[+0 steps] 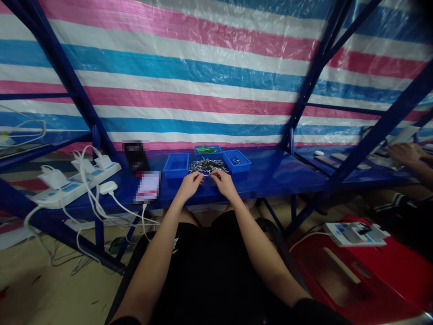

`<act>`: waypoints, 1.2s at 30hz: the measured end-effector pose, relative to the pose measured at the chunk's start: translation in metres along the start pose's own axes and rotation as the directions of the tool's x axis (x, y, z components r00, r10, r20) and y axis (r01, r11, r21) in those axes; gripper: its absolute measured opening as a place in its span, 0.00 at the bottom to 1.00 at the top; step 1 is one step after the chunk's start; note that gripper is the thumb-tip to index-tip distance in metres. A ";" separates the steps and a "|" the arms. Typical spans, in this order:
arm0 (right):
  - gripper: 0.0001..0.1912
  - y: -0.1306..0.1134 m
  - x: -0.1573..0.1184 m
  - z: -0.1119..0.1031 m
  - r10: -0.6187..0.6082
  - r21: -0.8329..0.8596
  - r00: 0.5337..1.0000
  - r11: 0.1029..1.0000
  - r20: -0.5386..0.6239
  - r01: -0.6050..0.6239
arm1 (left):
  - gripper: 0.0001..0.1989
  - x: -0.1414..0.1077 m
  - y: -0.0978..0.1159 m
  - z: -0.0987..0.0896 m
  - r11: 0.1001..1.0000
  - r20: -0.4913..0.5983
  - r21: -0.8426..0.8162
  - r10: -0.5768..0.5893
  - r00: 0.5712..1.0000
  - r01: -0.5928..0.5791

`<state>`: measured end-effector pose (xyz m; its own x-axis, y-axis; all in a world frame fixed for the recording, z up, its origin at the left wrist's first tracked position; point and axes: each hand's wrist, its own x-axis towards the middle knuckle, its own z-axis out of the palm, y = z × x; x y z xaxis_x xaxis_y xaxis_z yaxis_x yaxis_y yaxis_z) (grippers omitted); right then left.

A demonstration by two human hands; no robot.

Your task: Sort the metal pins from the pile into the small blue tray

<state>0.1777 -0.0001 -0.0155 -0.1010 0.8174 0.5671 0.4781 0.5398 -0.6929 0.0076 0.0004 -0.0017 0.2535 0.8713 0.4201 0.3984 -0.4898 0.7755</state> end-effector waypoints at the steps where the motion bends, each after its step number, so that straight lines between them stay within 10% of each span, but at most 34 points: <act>1: 0.09 0.000 0.000 0.000 -0.001 -0.015 1.000 1.000 0.001 0.001 | 0.15 0.000 0.000 0.000 1.000 -0.004 -0.003 0.000 1.000 0.000; 36: 0.12 -0.002 -0.001 0.000 0.060 -0.089 0.998 0.994 0.033 -0.057 | 0.15 0.001 -0.003 0.001 1.000 -0.031 -0.011 -0.005 1.000 0.004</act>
<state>0.1769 -0.0022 -0.0147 -0.1010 0.8544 0.5097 0.5591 0.4726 -0.6812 0.0076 0.0026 -0.0043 0.2240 0.8742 0.4308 0.3899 -0.4855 0.7825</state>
